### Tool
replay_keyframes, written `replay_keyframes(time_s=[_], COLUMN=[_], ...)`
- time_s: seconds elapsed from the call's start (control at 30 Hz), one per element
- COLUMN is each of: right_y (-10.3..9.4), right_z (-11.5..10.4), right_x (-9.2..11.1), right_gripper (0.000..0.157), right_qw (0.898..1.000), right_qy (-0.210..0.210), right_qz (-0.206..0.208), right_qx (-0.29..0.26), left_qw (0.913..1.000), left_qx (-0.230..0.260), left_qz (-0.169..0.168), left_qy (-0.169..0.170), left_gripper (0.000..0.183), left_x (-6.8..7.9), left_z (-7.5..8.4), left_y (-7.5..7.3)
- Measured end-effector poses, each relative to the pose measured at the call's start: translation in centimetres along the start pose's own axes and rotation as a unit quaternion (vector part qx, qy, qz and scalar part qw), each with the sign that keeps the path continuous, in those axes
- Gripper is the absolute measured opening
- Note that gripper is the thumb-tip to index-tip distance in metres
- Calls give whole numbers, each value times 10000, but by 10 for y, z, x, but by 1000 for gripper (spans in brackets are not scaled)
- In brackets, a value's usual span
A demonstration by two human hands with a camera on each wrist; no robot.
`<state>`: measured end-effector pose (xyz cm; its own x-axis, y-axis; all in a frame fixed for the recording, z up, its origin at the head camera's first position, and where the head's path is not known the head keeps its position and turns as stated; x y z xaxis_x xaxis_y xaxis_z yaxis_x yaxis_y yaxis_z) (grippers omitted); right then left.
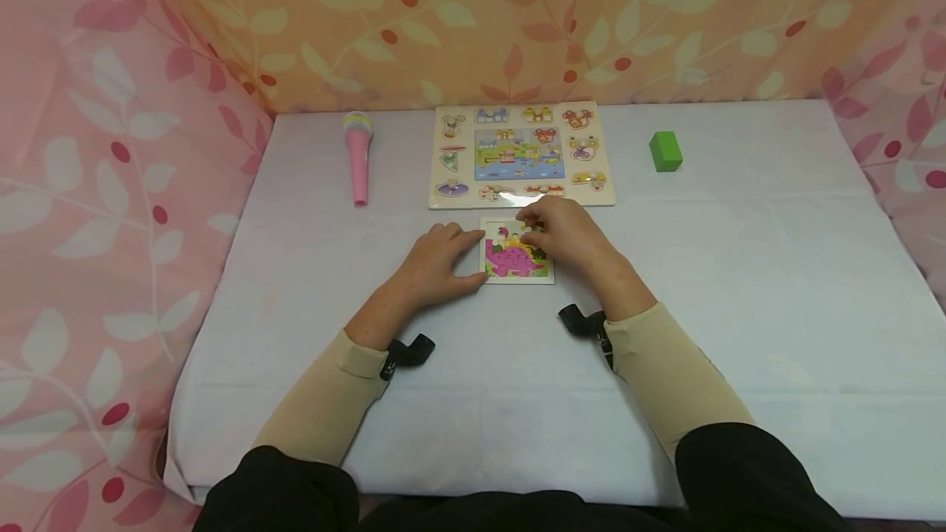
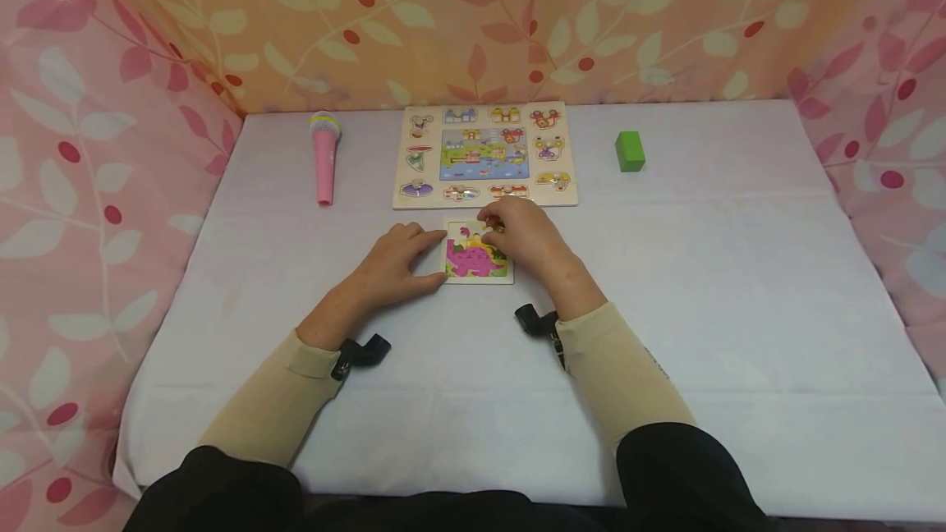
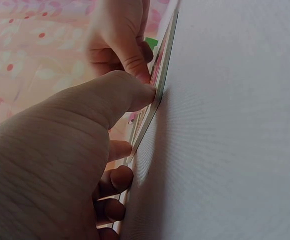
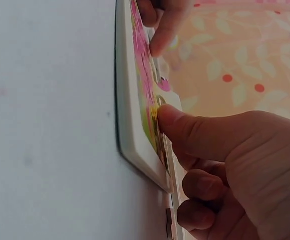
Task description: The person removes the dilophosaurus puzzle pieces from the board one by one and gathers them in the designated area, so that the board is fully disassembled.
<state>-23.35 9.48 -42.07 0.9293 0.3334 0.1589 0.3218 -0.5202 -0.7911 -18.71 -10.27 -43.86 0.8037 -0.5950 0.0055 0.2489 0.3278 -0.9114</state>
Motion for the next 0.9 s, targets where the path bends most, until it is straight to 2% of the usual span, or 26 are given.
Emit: replay_keyframes(time_s=[0.3,0.6,0.9], right_y=[-1,0,0], right_z=[1,-2,-2], right_x=[1,1,1], right_gripper=[34,34,37], right_qw=[9998,9974,9984], right_qy=[-102,-646,-514], right_qz=[-151,-135,-194], right_qx=[84,303,151], left_qw=[10000,10000,10000], left_qx=[-11,-13,-24], left_qz=[11,35,28], left_qy=[23,56,45], left_gripper=[73,73,73], left_x=[-1,-1,-2], left_z=[0,-1,-2], left_y=[1,1,1])
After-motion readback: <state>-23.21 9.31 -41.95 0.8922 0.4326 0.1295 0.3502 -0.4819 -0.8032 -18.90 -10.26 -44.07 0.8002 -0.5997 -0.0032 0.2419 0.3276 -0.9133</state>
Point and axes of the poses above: each hand's wrist, its own x-axis away from the middle knuckle, its own y-axis out of the palm, z = x × y, the point moved 6 cm from there along -x, towards the middle knuckle, and after that the axes turned 6 degrees about y, right-handed, at the moved point
